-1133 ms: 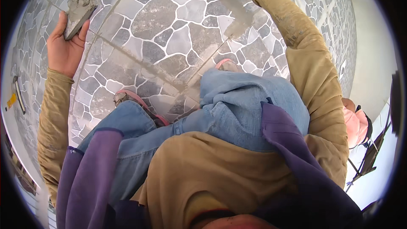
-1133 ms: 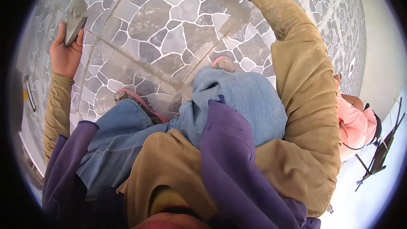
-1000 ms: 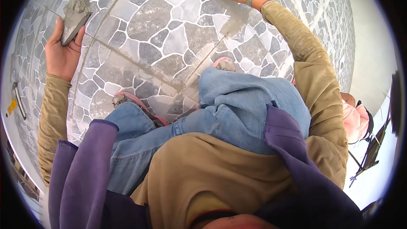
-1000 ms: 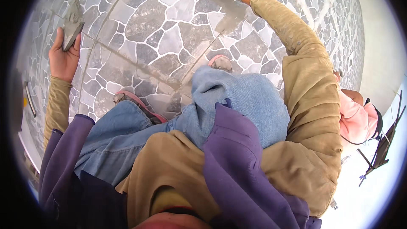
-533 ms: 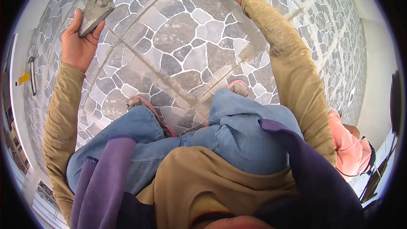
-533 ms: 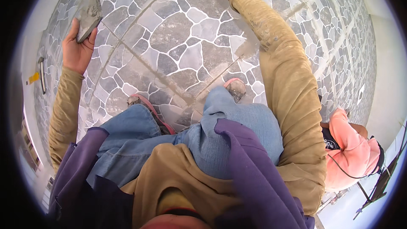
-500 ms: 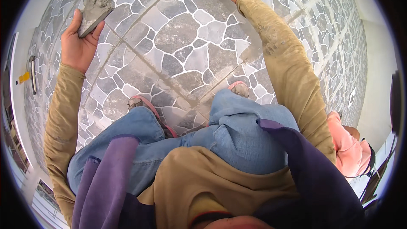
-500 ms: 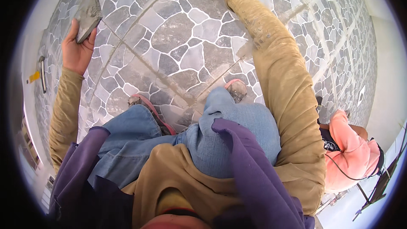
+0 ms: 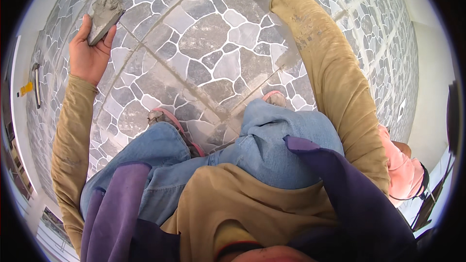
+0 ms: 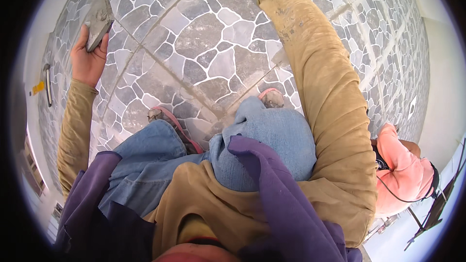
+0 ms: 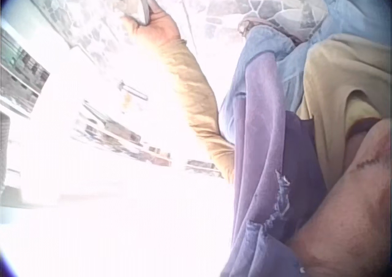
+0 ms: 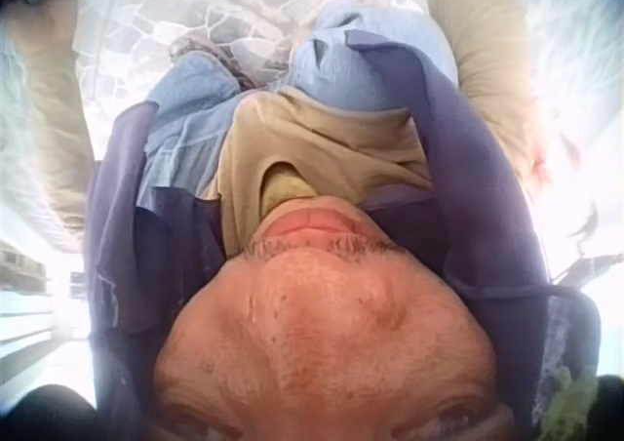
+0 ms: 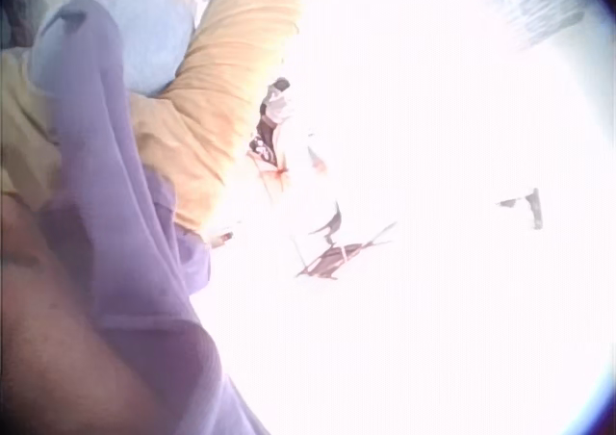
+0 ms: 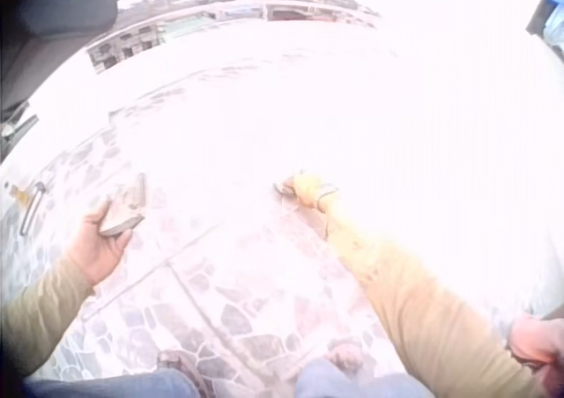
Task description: The person applies mortar to tile fragments using a trowel and places them into gaps on a tiled floor.
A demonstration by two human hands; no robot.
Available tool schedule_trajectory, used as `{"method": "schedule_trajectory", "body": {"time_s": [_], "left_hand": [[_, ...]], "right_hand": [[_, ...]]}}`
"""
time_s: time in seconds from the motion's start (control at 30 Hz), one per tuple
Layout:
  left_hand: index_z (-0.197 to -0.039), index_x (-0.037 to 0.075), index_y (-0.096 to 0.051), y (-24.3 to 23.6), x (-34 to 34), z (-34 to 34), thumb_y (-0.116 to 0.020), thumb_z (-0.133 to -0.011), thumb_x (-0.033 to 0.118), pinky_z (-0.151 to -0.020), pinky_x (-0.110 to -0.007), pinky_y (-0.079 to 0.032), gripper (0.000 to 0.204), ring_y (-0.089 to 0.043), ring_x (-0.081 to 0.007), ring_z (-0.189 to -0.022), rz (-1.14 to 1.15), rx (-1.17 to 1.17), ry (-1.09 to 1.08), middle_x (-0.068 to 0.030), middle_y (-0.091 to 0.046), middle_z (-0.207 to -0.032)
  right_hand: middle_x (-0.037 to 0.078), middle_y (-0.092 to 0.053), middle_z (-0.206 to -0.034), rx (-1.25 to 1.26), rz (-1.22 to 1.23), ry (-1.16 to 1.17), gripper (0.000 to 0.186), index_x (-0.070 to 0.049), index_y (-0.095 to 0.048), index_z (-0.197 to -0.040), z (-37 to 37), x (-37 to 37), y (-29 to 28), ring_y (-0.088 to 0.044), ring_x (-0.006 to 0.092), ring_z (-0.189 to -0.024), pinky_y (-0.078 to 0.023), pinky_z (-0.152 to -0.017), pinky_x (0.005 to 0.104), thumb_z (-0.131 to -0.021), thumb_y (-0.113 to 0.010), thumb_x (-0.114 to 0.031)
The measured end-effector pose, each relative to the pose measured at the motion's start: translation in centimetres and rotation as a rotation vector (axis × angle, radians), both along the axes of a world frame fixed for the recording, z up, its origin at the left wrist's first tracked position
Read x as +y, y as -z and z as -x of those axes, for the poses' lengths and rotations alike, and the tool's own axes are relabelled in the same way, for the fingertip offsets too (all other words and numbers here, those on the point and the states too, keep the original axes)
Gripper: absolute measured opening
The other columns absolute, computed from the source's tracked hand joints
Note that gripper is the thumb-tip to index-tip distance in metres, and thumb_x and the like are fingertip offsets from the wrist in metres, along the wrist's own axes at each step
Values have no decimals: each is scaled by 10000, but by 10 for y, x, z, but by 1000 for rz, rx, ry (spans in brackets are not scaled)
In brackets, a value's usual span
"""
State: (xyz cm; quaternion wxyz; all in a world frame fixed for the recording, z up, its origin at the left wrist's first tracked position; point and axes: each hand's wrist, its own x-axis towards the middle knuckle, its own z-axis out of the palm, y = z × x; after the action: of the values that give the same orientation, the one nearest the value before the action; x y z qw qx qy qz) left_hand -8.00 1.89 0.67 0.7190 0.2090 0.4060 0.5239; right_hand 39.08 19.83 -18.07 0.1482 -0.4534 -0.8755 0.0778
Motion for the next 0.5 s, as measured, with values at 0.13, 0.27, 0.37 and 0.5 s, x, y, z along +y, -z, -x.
{"method": "schedule_trajectory", "body": {"time_s": [0.13,0.27,0.37,0.5], "left_hand": [[-1294,-38,-513,-4,-10,10,-484,-1072,271,-918,-402,-617,382,-663,-279,-1137,-21,-25,22,-176,-625,-1285],[-1283,-28,-525,0,-26,10,-492,-1068,291,-889,-369,-627,386,-670,-262,-1124,55,81,-34,-165,-634,-1269],[-1236,6,-558,2,-26,-25,-528,-1045,374,-839,-328,-637,415,-686,-206,-1055,161,154,-4,-126,-659,-1180],[-1266,26,-565,3,-8,-73,-528,-1045,369,-803,-301,-638,410,-702,-184,-1009,164,221,171,-108,-673,-1172]], "right_hand": [[102,-700,-1116,-166,-2,-106,279,-156,-709,-1118,-15,-30,-6,-630,337,-1030,-549,-865,450,-871,-582,-134],[55,-724,-1091,-290,149,-166,334,-152,-728,-1079,-46,-106,-48,-609,316,-1030,-574,-849,430,-760,-678,-67],[43,-732,-1086,-536,470,-33,433,-167,-726,-1136,-39,-134,-96,-602,292,-1029,-548,-881,395,-744,-675,8],[37,-718,-1161,142,233,-9,525,-181,-707,-1225,-11,-166,-148,-596,283,-1008,-533,-876,378,-750,-656,35]]}}
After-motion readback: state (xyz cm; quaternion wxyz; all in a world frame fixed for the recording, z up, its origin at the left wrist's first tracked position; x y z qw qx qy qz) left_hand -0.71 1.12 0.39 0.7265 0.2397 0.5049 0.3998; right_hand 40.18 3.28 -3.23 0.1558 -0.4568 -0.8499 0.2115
